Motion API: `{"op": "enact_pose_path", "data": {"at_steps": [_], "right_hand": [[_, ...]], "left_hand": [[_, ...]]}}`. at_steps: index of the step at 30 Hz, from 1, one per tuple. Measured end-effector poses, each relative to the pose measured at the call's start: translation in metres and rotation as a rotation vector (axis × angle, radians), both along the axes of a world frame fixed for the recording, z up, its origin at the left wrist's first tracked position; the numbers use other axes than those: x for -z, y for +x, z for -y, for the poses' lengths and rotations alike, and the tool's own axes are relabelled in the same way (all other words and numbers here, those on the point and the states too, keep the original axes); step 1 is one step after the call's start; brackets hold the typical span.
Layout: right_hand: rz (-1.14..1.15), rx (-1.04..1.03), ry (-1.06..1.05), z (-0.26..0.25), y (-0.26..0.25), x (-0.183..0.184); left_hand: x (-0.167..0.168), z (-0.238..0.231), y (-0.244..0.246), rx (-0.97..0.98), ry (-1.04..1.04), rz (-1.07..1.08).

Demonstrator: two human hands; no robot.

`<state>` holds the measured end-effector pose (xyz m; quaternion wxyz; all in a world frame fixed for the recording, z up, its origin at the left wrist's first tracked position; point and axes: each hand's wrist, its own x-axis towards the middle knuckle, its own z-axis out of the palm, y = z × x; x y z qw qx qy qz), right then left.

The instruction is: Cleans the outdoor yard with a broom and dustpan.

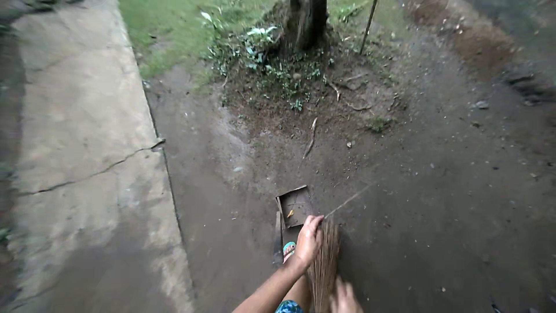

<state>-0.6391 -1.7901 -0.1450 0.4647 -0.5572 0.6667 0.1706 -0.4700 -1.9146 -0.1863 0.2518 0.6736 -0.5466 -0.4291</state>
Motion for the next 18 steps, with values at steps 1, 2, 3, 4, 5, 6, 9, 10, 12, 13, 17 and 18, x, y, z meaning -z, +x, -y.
{"op": "enact_pose_path", "data": {"at_steps": [1,2,3,4,5,6,9,10,12,13,17,18], "right_hand": [[-0.078,0.001,-0.235,0.020,-0.005,-0.005],[-0.131,-0.007,-0.487,0.044,-0.015,-0.006],[-0.164,-0.045,-0.722,0.071,-0.028,-0.005],[-0.181,-0.111,-0.874,0.100,-0.044,-0.006],[-0.191,-0.194,-0.945,0.127,-0.060,-0.009],[-0.187,-0.280,-0.950,0.151,-0.076,-0.012],[-0.150,-0.486,-0.734,0.198,-0.116,-0.021],[-0.135,-0.528,-0.672,0.207,-0.124,-0.024],[-0.111,-0.552,-0.481,0.214,-0.131,-0.032],[-0.115,-0.545,-0.359,0.215,-0.130,-0.035],[-0.079,-0.474,-0.400,0.195,-0.125,-0.025],[-0.049,-0.433,-0.642,0.185,-0.125,-0.016]], "left_hand": [[-0.007,-0.006,0.002,0.025,0.043,-0.006],[-0.012,-0.013,0.004,0.046,0.082,-0.013],[-0.017,-0.020,0.006,0.062,0.105,-0.024],[-0.020,-0.027,0.009,0.079,0.120,-0.045],[-0.023,-0.034,0.012,0.092,0.116,-0.072],[-0.025,-0.041,0.015,0.100,0.100,-0.101],[-0.026,-0.054,0.024,0.103,0.066,-0.154],[-0.023,-0.056,0.028,0.105,0.063,-0.160],[-0.020,-0.058,0.033,0.107,0.071,-0.179],[-0.019,-0.059,0.035,0.112,0.076,-0.197],[-0.026,-0.054,0.034,0.127,0.082,-0.263],[-0.028,-0.052,0.033,0.122,0.081,-0.264]]}}
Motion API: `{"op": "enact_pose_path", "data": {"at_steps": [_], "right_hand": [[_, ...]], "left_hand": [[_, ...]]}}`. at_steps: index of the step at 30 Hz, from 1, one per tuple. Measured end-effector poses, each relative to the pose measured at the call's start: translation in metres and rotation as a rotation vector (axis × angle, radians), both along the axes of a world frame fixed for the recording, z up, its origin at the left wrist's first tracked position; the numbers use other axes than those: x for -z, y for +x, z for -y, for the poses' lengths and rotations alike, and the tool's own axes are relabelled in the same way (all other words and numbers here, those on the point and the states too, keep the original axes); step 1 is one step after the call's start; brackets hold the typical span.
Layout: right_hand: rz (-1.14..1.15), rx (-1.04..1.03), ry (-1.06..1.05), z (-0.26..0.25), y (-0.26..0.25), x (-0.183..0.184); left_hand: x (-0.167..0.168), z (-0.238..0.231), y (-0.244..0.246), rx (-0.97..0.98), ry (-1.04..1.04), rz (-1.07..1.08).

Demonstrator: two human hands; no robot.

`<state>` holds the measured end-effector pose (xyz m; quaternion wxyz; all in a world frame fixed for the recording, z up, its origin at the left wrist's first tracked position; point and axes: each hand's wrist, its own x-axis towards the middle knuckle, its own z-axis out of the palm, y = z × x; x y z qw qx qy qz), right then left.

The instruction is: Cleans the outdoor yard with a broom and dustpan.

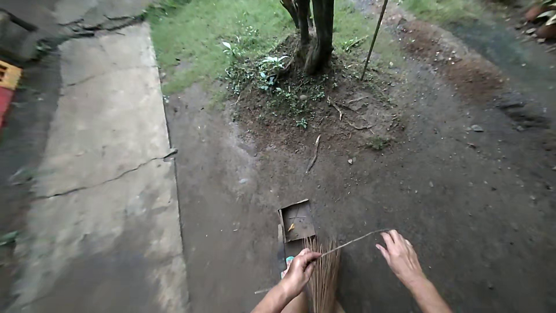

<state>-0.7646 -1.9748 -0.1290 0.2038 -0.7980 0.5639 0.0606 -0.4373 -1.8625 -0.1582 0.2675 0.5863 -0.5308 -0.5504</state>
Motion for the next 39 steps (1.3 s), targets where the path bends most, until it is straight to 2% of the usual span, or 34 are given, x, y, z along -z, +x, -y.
{"op": "enact_pose_path", "data": {"at_steps": [2,3,4,6,8,11,14,16,18,20,21,23,24,26,29,31,35,37,39], "right_hand": [[0.099,-0.011,-0.451,-0.007,0.003,0.016],[0.101,-0.025,-0.567,-0.006,0.005,0.019],[0.097,-0.045,-0.590,-0.005,0.006,0.019],[0.101,-0.108,-0.453,-0.001,0.003,0.017],[0.073,-0.181,-0.222,0.002,-0.001,0.011],[-0.022,-0.127,0.139,0.005,0.004,-0.005],[-0.110,0.128,0.383,0.006,0.024,-0.019],[-0.011,0.418,0.432,0.004,0.034,-0.015],[0.205,0.729,0.416,0.004,0.034,0.000],[0.320,0.841,0.278,-0.002,0.041,0.004],[0.341,0.769,0.154,-0.008,0.050,-0.001],[0.384,0.427,-0.106,-0.022,0.064,-0.003],[0.385,0.232,-0.158,-0.026,0.068,0.000],[0.307,-0.078,-0.114,-0.028,0.067,0.003],[0.159,-0.234,0.144,-0.020,0.051,0.003],[0.107,-0.247,0.273,-0.013,0.044,-0.008],[0.054,-0.150,0.222,-0.022,0.043,-0.011],[0.020,0.001,0.221,-0.025,0.050,-0.014],[0.003,0.327,0.348,-0.021,0.061,-0.022]], "left_hand": [[-0.003,0.002,-0.002,-0.001,-0.004,0.010],[-0.004,0.003,-0.002,0.008,0.004,0.014],[-0.005,0.003,-0.001,0.021,0.014,0.013],[-0.007,0.003,0.000,0.034,0.021,-0.007],[-0.007,0.001,0.001,0.029,0.001,-0.023],[-0.012,-0.001,0.000,0.005,0.016,-0.029],[-0.017,0.000,-0.009,-0.028,0.080,-0.001],[-0.018,0.001,-0.017,-0.052,0.141,0.004],[-0.020,0.001,-0.026,-0.060,0.202,-0.006],[-0.021,0.001,-0.036,-0.075,0.230,0.022],[-0.022,0.003,-0.039,-0.071,0.239,0.046],[-0.025,0.007,-0.043,-0.016,0.244,0.066],[-0.027,0.010,-0.044,0.015,0.239,0.060],[-0.030,0.014,-0.044,0.053,0.199,0.055],[-0.030,0.022,-0.036,0.073,0.163,0.080],[-0.028,0.027,-0.034,0.090,0.148,0.100],[-0.023,0.033,-0.044,0.098,0.149,0.115],[-0.023,0.038,-0.053,0.050,0.187,0.124],[-0.026,0.043,-0.063,-0.048,0.258,0.113]]}}
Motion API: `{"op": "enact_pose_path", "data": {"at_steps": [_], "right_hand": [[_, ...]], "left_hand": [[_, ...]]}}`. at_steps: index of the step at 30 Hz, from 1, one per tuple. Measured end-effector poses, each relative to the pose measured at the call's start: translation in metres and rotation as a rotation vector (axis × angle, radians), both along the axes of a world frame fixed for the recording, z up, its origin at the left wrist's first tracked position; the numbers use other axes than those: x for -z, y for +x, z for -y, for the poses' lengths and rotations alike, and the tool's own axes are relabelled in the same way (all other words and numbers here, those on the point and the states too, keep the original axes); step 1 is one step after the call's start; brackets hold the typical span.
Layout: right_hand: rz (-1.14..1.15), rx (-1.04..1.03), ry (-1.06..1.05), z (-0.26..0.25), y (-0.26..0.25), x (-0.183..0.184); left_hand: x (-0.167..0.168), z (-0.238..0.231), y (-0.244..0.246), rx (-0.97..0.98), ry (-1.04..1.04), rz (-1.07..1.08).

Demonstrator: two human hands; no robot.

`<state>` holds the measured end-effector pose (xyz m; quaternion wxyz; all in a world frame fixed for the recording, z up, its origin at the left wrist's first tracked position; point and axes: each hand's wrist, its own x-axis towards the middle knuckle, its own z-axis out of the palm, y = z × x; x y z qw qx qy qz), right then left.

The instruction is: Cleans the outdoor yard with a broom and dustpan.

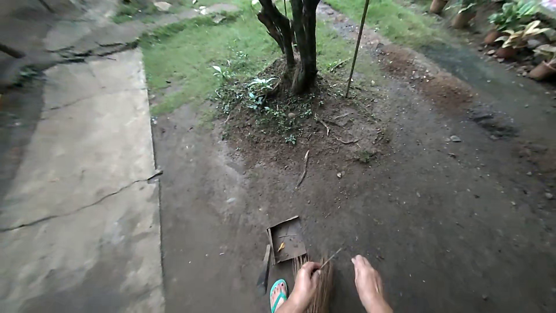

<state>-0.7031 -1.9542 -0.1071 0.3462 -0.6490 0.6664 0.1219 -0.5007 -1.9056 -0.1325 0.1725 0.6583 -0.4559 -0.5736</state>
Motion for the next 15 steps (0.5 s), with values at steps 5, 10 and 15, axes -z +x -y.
{"op": "enact_pose_path", "data": {"at_steps": [5,10,15], "right_hand": [[0.424,0.736,0.159,-0.002,0.023,0.023],[0.722,0.709,0.450,-0.041,0.069,0.001],[0.820,0.533,0.369,-0.045,0.064,-0.003]], "left_hand": [[-0.001,0.012,-0.022,-0.381,-0.020,-0.056],[-0.008,0.031,-0.031,-0.842,-0.108,-0.264],[-0.008,0.038,-0.027,-0.997,-0.106,-0.332]]}}
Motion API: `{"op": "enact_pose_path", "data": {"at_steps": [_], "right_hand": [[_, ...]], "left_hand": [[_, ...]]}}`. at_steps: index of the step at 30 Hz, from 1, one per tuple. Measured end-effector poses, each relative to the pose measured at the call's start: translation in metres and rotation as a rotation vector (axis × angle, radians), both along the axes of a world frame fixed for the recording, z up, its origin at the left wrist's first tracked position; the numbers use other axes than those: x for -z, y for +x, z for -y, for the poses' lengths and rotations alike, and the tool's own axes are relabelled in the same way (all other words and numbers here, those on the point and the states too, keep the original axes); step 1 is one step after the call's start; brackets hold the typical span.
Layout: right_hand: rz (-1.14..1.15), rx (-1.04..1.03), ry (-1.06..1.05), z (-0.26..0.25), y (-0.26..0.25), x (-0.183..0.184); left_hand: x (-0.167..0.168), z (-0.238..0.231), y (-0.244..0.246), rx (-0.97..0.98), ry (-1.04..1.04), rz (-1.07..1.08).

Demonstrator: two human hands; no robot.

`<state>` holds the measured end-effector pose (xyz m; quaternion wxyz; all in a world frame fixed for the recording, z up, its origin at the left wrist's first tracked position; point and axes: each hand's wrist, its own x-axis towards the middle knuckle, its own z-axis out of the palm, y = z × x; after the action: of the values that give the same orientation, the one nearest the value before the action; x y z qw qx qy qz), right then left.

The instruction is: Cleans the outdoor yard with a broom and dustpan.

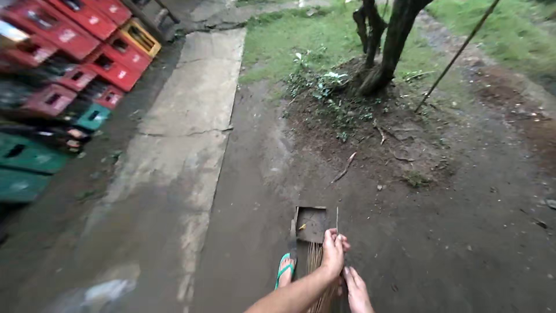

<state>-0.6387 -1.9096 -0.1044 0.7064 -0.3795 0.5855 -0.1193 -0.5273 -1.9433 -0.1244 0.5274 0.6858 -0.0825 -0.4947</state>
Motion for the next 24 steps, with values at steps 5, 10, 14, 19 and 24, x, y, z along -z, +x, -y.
{"op": "enact_pose_path", "data": {"at_steps": [5,10,14,19,24], "right_hand": [[0.089,-0.113,0.040,0.001,-0.007,-0.005],[-0.012,-0.214,0.125,0.006,-0.008,0.005],[-0.106,-0.122,0.321,0.002,-0.001,0.017],[-0.010,0.278,0.494,0.007,-0.022,0.053],[0.289,0.207,0.620,0.008,-0.024,0.041]], "left_hand": [[-0.006,0.000,0.013,-0.015,0.085,-0.183],[0.004,-0.015,0.023,0.097,0.000,-0.102],[0.017,-0.038,0.024,0.439,-0.211,0.301],[0.013,-0.060,0.018,0.771,-0.508,0.669],[0.044,-0.085,0.022,1.019,-0.467,0.743]]}}
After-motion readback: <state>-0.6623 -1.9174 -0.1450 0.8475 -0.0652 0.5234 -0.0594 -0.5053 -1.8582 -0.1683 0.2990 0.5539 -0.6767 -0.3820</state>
